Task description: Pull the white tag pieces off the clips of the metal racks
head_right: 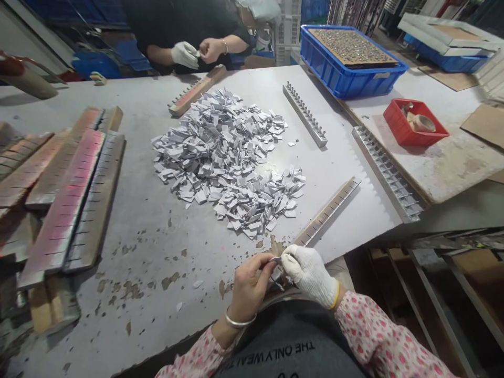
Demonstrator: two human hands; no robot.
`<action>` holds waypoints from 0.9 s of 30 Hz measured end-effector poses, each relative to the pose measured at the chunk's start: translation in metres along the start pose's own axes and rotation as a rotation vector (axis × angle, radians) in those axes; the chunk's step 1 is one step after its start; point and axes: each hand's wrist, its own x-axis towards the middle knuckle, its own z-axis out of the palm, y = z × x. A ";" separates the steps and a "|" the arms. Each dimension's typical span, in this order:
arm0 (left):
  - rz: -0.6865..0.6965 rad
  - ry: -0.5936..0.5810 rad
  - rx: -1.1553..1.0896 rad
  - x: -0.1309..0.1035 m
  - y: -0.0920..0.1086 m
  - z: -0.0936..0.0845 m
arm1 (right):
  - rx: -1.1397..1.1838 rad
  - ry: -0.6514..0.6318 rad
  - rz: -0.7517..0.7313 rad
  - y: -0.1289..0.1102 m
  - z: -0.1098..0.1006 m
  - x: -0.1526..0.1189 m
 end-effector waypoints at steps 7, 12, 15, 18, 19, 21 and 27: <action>0.008 -0.182 0.049 -0.006 -0.007 0.000 | -0.071 -0.137 -0.081 0.005 -0.009 -0.005; 0.150 -0.181 0.305 -0.018 -0.026 0.004 | -0.018 -0.119 -0.052 0.008 -0.007 -0.011; 0.221 -0.240 0.385 -0.021 -0.037 0.000 | 0.192 0.050 0.102 0.017 -0.015 -0.012; 0.299 -0.374 0.453 -0.023 -0.045 -0.003 | 0.204 0.266 0.200 0.035 -0.029 -0.010; 0.301 -0.403 0.464 -0.024 -0.047 -0.004 | 0.182 0.306 0.215 0.041 -0.034 -0.009; 0.255 -0.428 0.430 -0.027 -0.051 -0.005 | 0.156 0.345 0.237 0.052 -0.041 -0.006; 0.096 -0.372 0.406 -0.027 -0.057 -0.010 | -0.082 0.273 0.184 0.055 -0.050 0.005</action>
